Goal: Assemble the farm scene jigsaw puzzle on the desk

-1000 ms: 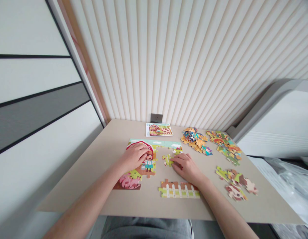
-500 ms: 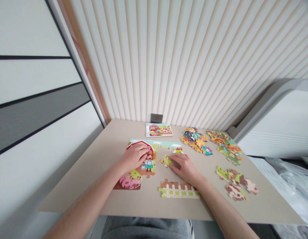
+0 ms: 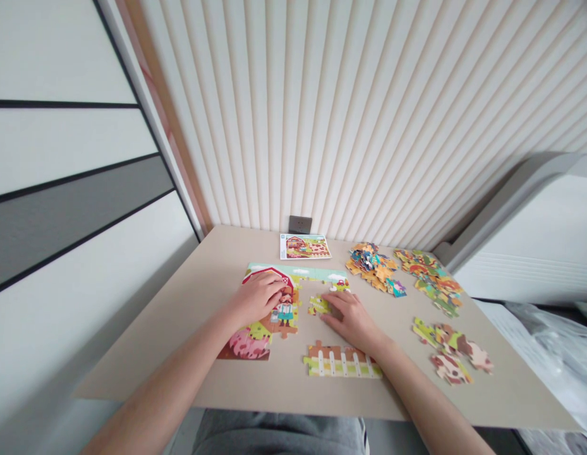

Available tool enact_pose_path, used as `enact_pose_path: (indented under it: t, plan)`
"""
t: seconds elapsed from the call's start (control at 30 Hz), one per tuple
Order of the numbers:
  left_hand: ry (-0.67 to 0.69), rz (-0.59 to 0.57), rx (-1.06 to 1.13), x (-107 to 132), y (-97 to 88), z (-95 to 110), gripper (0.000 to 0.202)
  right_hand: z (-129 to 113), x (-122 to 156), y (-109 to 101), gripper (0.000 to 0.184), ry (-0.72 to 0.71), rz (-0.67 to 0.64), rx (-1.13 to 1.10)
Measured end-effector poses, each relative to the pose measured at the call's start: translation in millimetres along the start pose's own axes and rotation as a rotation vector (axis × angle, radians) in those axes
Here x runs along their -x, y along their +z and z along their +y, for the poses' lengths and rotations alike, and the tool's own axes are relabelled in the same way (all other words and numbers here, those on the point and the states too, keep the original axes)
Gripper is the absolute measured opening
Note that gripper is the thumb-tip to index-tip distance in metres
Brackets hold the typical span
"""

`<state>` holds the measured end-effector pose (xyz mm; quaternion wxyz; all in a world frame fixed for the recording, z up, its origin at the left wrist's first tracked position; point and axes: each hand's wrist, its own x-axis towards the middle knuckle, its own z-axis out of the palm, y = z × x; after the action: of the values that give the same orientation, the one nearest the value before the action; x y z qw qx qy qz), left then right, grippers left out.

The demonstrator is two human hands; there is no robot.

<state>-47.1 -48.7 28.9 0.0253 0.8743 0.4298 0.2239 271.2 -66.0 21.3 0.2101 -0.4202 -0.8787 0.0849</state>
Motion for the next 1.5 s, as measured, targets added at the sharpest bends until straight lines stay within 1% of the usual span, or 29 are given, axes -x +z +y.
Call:
enact_pose_path:
  t: [0.13, 0.27, 0.4, 0.5, 0.63, 0.8, 0.93, 1.33, 1.5]
  plan:
    - [0.005, -0.001, 0.008, 0, -0.3, 2, 0.024, 1, -7, -1, 0.045, -0.047, -0.005, 0.074]
    - [0.024, -0.009, 0.011, -1, 0.5, 3, 0.023, 4, -25, -1, 0.045, -0.108, -0.001, 0.098]
    - [0.027, -0.002, 0.017, -1, 1.3, 4, 0.024, 7, -46, 5, 0.041, -0.132, -0.008, 0.104]
    - [0.039, 0.009, 0.015, -2, 2.8, 5, 0.025, 7, -55, 11, 0.040, -0.131, -0.009, 0.101]
    - [0.091, -0.001, -0.007, -5, 8.1, 7, 0.030, 4, -55, 15, 0.040, -0.118, 0.010, 0.099]
    - [0.155, -0.036, -0.009, -10, 15.8, 9, 0.032, -3, -51, 15, 0.030, -0.142, 0.009, 0.123]
    - [0.144, -0.047, 0.006, -12, 18.0, 9, 0.031, -4, -50, 17, 0.026, -0.135, 0.016, 0.144]
    - [0.143, -0.032, -0.002, -15, 19.8, 9, 0.035, -15, -54, 18, 0.024, -0.087, 0.009, 0.194]
    - [0.156, -0.060, -0.038, -17, 17.3, 12, 0.038, -16, -56, 19, 0.022, -0.082, 0.002, 0.231]
